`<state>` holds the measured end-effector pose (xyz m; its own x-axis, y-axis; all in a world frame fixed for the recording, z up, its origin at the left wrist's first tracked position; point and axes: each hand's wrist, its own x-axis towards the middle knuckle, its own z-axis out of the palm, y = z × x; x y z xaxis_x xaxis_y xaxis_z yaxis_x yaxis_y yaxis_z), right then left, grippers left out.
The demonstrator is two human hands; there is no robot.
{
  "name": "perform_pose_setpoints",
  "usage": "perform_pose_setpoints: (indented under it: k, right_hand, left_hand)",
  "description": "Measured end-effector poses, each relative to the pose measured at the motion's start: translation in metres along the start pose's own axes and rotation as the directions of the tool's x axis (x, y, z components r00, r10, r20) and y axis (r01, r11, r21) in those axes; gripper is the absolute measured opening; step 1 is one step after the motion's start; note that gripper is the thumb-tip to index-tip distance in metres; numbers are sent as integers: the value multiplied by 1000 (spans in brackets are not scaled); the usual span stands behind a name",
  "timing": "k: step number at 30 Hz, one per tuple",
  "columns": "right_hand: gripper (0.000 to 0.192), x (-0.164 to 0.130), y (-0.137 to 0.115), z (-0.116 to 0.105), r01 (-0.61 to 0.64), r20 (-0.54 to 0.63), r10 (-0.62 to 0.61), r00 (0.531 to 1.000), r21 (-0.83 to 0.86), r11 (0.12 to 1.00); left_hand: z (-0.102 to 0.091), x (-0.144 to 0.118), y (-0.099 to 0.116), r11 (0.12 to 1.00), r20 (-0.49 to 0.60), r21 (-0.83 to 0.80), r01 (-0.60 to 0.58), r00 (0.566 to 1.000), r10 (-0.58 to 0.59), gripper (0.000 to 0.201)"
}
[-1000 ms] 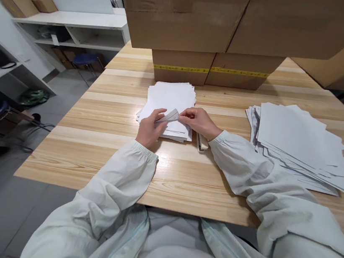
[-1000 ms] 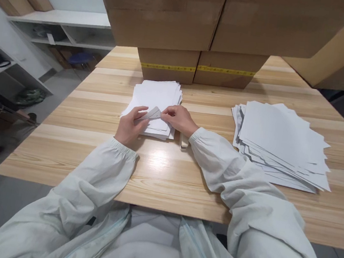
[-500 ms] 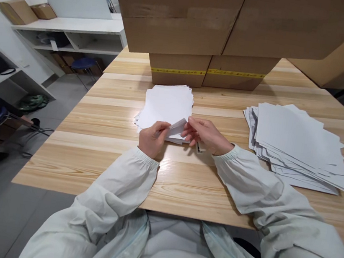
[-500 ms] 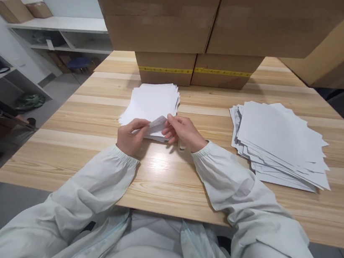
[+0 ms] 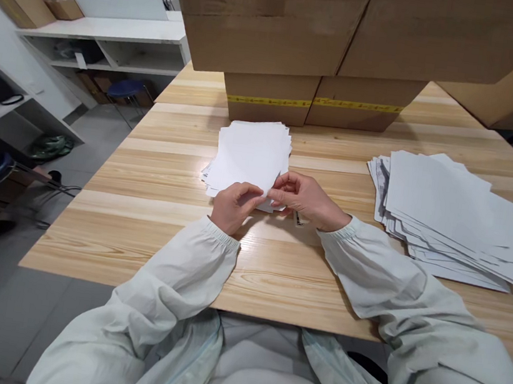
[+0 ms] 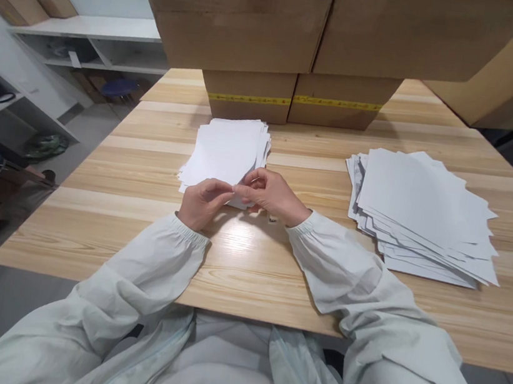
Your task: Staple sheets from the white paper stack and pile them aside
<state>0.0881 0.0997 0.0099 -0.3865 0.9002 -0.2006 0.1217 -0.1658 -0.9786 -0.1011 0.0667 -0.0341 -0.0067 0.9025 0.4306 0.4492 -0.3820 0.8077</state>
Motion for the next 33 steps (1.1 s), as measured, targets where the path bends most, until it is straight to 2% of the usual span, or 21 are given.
perform_pose_setpoints:
  k: [6,12,21,33]
  right_hand:
    - [46,-2,2,4,72,0,-72,997,-36,997]
    - [44,-2,5,4,66,-3,-67,998,-59,996]
    - [48,-3,8,6,193,-108,-214,971,-178,965]
    - [51,-2,10,3,208,-99,-229,968,-182,961]
  left_hand:
    - [1,0,-2,1000,3,-1,17,1000,-17,11]
    - [1,0,-1,1000,2,-7,13,1000,-13,8]
    - [1,0,-2,1000,2,16,6,1000,-6,11]
    - [1,1,1,1000,-9,-6,5,1000,-5,8]
